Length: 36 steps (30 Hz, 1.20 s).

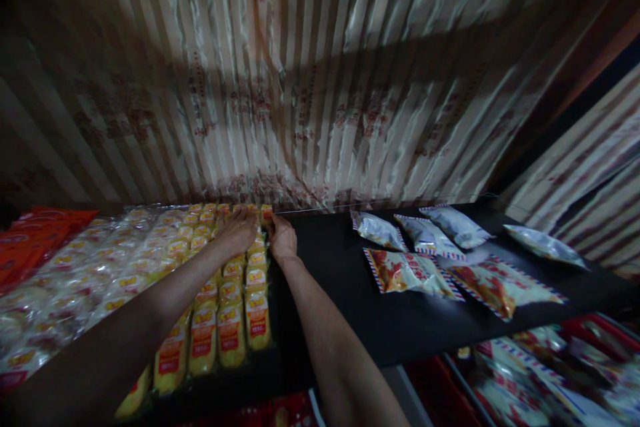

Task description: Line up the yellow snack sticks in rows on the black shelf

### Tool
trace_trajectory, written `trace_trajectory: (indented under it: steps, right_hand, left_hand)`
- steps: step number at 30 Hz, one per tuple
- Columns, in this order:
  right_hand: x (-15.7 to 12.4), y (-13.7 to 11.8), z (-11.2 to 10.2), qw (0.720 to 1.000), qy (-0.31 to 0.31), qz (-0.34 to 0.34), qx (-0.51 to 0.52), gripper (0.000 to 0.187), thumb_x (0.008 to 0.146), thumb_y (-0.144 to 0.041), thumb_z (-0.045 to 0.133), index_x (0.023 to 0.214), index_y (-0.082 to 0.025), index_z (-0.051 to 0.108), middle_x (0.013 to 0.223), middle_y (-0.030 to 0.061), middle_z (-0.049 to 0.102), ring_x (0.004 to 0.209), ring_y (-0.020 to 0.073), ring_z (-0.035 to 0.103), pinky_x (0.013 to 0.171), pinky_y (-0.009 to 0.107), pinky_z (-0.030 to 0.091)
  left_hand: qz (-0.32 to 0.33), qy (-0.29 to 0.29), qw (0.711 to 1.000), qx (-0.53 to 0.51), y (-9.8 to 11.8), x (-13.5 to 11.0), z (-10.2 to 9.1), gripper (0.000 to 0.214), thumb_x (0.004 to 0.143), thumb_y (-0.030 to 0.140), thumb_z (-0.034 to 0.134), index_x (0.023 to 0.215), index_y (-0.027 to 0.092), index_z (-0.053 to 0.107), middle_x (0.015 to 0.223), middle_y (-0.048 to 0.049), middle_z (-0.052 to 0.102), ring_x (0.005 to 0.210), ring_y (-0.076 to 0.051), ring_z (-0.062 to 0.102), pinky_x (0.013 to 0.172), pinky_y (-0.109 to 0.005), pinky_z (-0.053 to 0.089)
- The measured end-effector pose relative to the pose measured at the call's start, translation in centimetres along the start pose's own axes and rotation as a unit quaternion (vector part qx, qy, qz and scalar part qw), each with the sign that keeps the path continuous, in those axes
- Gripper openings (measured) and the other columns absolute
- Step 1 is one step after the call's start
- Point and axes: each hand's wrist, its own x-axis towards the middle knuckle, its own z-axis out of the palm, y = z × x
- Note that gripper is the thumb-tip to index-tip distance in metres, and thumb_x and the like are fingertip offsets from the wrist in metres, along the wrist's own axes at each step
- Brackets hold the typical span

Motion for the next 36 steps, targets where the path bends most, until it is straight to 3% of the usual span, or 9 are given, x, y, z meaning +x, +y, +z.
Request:
trace_trajectory:
  steps: [10, 18, 23, 25, 27, 30, 32, 34, 36]
  right_hand:
    - [0.1, 0.4, -0.3, 1.0, -0.017, 0.007, 0.017, 0.047, 0.081, -0.013, 0.054, 0.128, -0.017, 0.055, 0.129, 0.0096, 0.059, 0.121, 0.0209, 0.053, 0.104, 0.033, 0.041]
    - [-2.4, 0.8, -1.4, 0.994, 0.001, 0.062, 0.086, 0.045, 0.08, -0.02, 0.052, 0.124, -0.018, 0.057, 0.124, 0.009, 0.062, 0.116, 0.0209, 0.057, 0.104, 0.037, 0.041]
    - [-7.0, 1.2, -3.3, 0.966, -0.005, 0.102, 0.239, 0.039, 0.075, -0.027, 0.056, 0.111, -0.017, 0.064, 0.111, 0.007, 0.068, 0.103, 0.0202, 0.061, 0.097, 0.039, 0.045]
    - [-9.8, 1.1, -4.7, 0.941, 0.005, 0.143, 0.307, 0.039, 0.073, -0.033, 0.061, 0.108, -0.018, 0.065, 0.109, 0.0059, 0.069, 0.103, 0.0203, 0.061, 0.096, 0.04, 0.046]
    - [-13.2, 0.5, -6.7, 0.922, 0.024, 0.181, 0.34, 0.037, 0.072, -0.037, 0.064, 0.104, -0.019, 0.066, 0.109, 0.0061, 0.069, 0.103, 0.0203, 0.061, 0.096, 0.04, 0.045]
    - [-19.3, -1.5, -9.8, 0.907, 0.063, 0.18, 0.375, 0.032, 0.077, -0.04, 0.063, 0.102, -0.021, 0.066, 0.105, 0.0054, 0.069, 0.098, 0.0182, 0.063, 0.091, 0.036, 0.047]
    - [-23.3, -3.4, -11.1, 0.911, 0.022, 0.164, 0.379, 0.026, 0.082, -0.041, 0.059, 0.096, -0.021, 0.066, 0.094, 0.0048, 0.07, 0.087, 0.0169, 0.064, 0.081, 0.031, 0.049]
    - [-26.5, -5.3, -11.1, 0.904, -0.128, 0.152, 0.378, 0.024, 0.085, -0.04, 0.055, 0.092, -0.021, 0.067, 0.086, 0.0046, 0.07, 0.081, 0.017, 0.064, 0.075, 0.029, 0.05]
    - [-28.6, -6.7, -9.3, 0.854, -0.355, 0.12, 0.36, 0.026, 0.085, -0.038, 0.053, 0.101, -0.024, 0.066, 0.093, 0.0046, 0.071, 0.086, 0.0188, 0.065, 0.078, 0.031, 0.05]
  left_hand:
    - [-0.003, 0.01, 1.0, -0.024, 0.3, -0.1, -0.1, 0.049, 0.091, 0.022, 0.032, 0.137, 0.012, 0.044, 0.151, -0.0178, 0.029, 0.142, -0.032, 0.019, 0.111, -0.061, 0.004]
    - [0.009, 0.046, 0.996, -0.073, 1.9, -2.4, -1.1, 0.035, 0.086, 0.023, 0.047, 0.117, 0.013, 0.062, 0.141, -0.016, 0.045, 0.137, -0.03, 0.03, 0.113, -0.05, 0.017]
    - [0.116, 0.055, 0.968, -0.215, 3.8, -9.7, -2.2, 0.035, 0.088, 0.015, 0.037, 0.112, 0.016, 0.063, 0.122, -0.0084, 0.062, 0.121, -0.017, 0.051, 0.107, -0.034, 0.033]
    - [0.162, -0.007, 0.942, -0.295, 4.1, -14.5, -2.9, 0.034, 0.088, 0.018, 0.041, 0.115, 0.02, 0.061, 0.121, -0.0051, 0.063, 0.113, -0.016, 0.056, 0.102, -0.033, 0.039]
    - [0.207, -0.151, 0.896, -0.364, 3.5, -19.7, -2.9, 0.032, 0.087, 0.02, 0.042, 0.112, 0.02, 0.063, 0.111, -0.0042, 0.068, 0.102, -0.014, 0.061, 0.092, -0.029, 0.045]
    - [0.2, -0.393, 0.81, -0.386, 0.8, -26.6, 0.2, 0.032, 0.085, 0.021, 0.044, 0.111, 0.022, 0.063, 0.106, -0.0055, 0.069, 0.094, -0.017, 0.064, 0.083, -0.03, 0.049]
    - [0.128, -0.466, 0.803, -0.35, -1.6, -29.9, 4.2, 0.029, 0.077, 0.02, 0.053, 0.104, 0.022, 0.066, 0.1, -0.0076, 0.07, 0.092, -0.023, 0.065, 0.083, -0.039, 0.05]
    - [-0.052, -0.424, 0.839, -0.336, -3.8, -31.9, 8.5, 0.024, 0.063, 0.012, 0.064, 0.085, 0.021, 0.068, 0.08, -0.008, 0.069, 0.09, -0.031, 0.065, 0.087, -0.049, 0.046]
    - [-0.191, -0.319, 0.852, -0.369, -5.2, -32.6, 12.3, 0.019, 0.056, 0.004, 0.064, 0.064, 0.021, 0.063, 0.065, -0.0065, 0.064, 0.094, -0.034, 0.063, 0.095, -0.053, 0.038]
